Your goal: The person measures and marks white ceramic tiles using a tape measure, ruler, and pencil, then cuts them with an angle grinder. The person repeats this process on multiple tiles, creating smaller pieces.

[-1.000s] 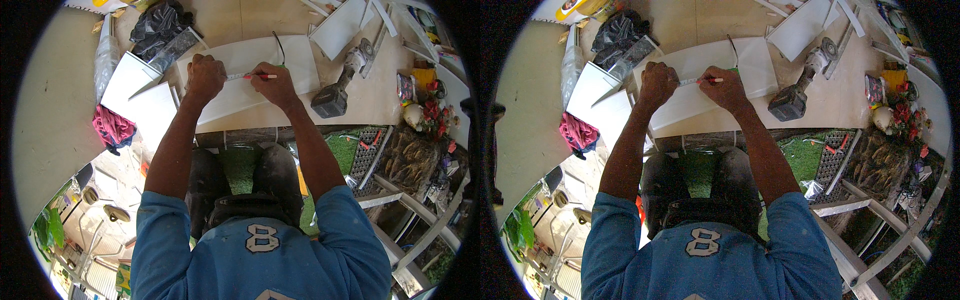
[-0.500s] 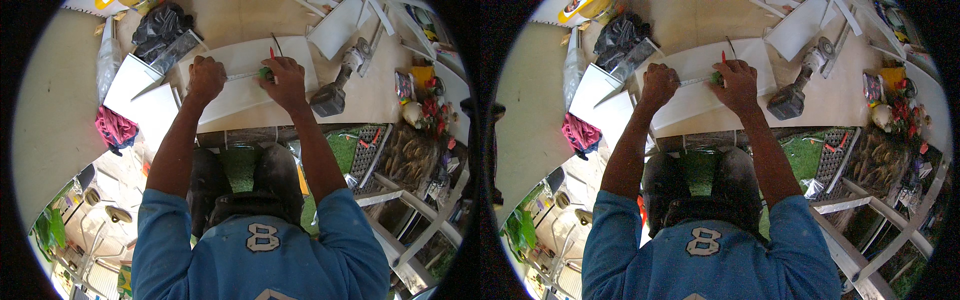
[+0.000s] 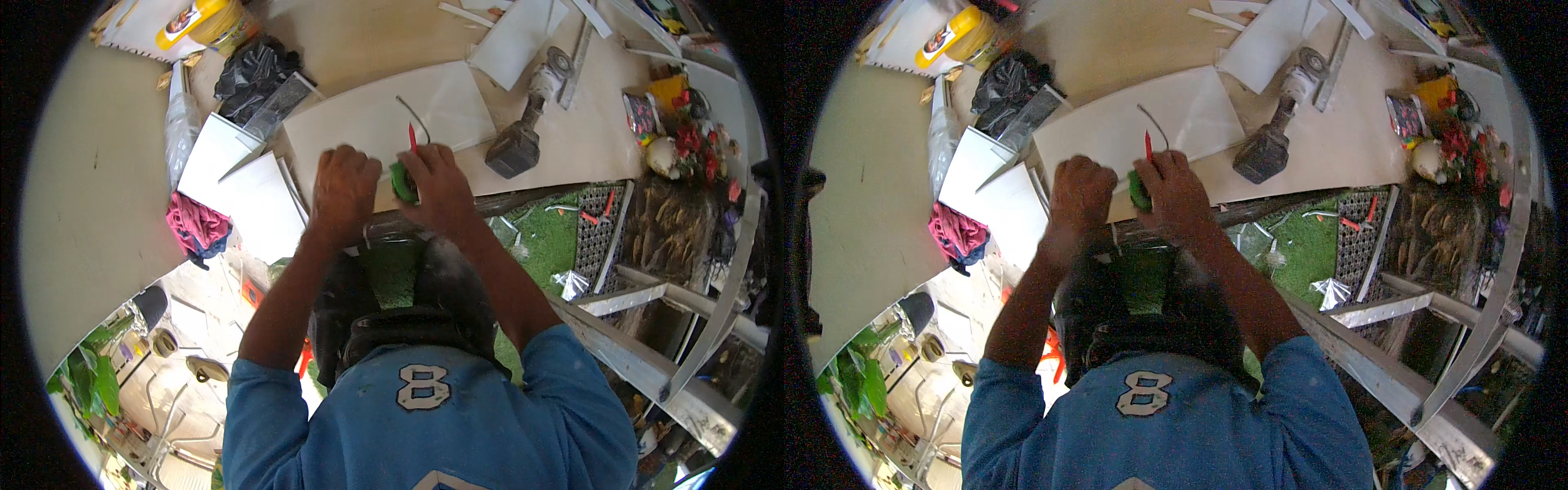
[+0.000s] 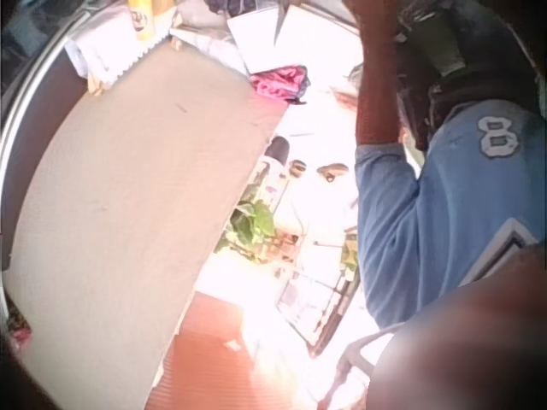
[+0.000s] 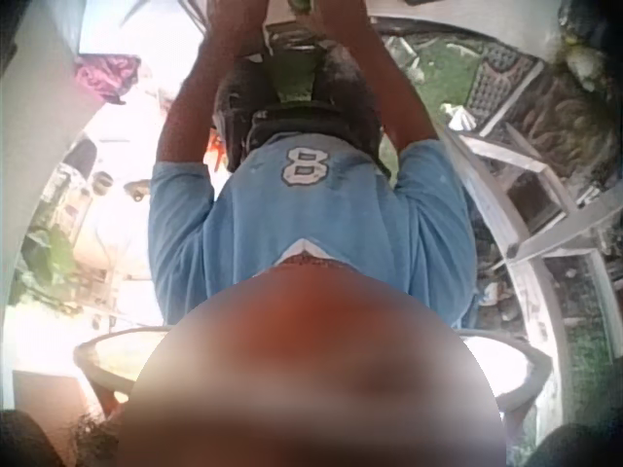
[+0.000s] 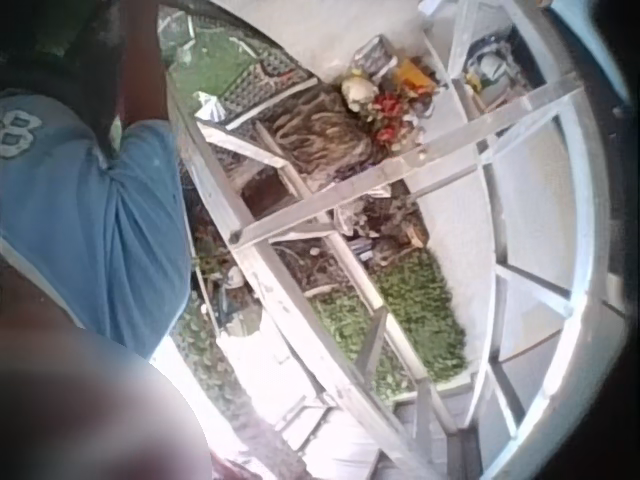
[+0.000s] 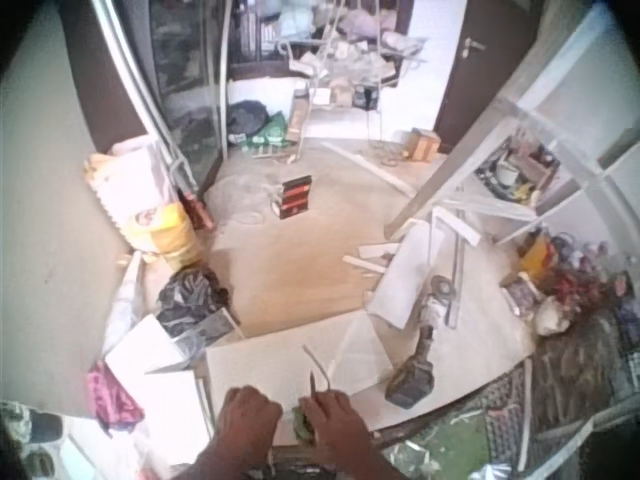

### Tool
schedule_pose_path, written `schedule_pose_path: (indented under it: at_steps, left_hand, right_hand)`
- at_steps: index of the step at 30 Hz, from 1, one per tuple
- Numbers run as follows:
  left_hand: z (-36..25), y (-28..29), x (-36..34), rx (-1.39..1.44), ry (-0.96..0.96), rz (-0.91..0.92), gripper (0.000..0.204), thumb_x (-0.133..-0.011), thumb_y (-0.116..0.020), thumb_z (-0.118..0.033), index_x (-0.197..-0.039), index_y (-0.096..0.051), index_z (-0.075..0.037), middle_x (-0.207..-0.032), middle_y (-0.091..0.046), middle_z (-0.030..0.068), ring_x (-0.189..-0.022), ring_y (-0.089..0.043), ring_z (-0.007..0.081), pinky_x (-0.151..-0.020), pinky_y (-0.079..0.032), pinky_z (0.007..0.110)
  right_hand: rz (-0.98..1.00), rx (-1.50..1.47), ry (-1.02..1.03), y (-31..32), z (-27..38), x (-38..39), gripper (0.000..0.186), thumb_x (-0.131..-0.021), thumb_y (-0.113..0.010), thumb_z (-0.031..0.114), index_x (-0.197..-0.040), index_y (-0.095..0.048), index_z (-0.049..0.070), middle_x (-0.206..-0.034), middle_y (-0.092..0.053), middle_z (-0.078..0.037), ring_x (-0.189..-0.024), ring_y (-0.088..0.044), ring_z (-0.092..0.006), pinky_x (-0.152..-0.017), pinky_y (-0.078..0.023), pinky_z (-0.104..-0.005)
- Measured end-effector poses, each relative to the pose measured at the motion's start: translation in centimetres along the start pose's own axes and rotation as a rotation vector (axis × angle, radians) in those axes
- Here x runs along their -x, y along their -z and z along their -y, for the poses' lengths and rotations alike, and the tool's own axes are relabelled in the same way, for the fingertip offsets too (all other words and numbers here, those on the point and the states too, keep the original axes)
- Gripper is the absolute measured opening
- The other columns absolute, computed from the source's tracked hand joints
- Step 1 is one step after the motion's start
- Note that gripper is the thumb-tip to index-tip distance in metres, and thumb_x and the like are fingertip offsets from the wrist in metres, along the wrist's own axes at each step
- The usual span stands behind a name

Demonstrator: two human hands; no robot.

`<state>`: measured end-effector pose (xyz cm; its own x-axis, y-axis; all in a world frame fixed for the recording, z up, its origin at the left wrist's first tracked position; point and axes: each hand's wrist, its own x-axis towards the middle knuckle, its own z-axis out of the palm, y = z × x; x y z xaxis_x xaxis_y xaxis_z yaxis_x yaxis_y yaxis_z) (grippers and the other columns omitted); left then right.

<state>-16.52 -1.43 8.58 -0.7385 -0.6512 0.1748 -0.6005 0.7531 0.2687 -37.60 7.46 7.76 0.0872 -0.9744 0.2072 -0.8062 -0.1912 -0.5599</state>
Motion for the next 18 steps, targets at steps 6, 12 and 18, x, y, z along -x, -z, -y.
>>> schedule_pose_path:
  at_steps: [6,12,18]
  left_hand:
    - [-8.9,0.9,2.7,0.317,-0.187,-0.052,0.039,-0.081,-0.078,-0.011,-0.121,-0.076,-0.010,-0.132,-0.076,0.0090,-0.125,-0.068,0.0340,-0.106,-0.052,0.051]
    - [-12.0,2.4,4.3,0.387,-0.096,-0.135,0.041,-0.085,-0.078,-0.002,-0.126,-0.077,-0.009,-0.147,-0.069,0.0172,-0.126,-0.068,0.0372,-0.106,-0.054,0.052]
    - [-10.6,4.9,8.4,0.406,0.015,-0.025,0.040,-0.092,-0.074,0.001,-0.132,-0.076,-0.006,-0.151,-0.066,0.0194,-0.124,-0.069,0.0375,-0.105,-0.057,0.048]
  right_hand:
    - [-0.129,0.033,-0.109,3.4,2.2,10.2,0.084,-0.074,-0.096,0.026,-0.146,-0.060,0.003,-0.132,-0.060,-0.022,-0.124,-0.058,-0.0446,-0.104,-0.055,-0.0551]
    - [-0.467,0.216,-0.684,6.0,-8.4,16.9,0.075,-0.080,-0.095,0.034,-0.139,-0.062,0.003,-0.125,-0.065,-0.023,-0.120,-0.060,-0.0461,-0.105,-0.048,-0.0605]
    - [-0.449,0.495,-1.112,6.2,-25.3,15.1,0.088,-0.077,-0.090,0.060,-0.135,-0.067,-0.002,-0.129,-0.070,-0.031,-0.127,-0.062,-0.0487,-0.114,-0.045,-0.0617]
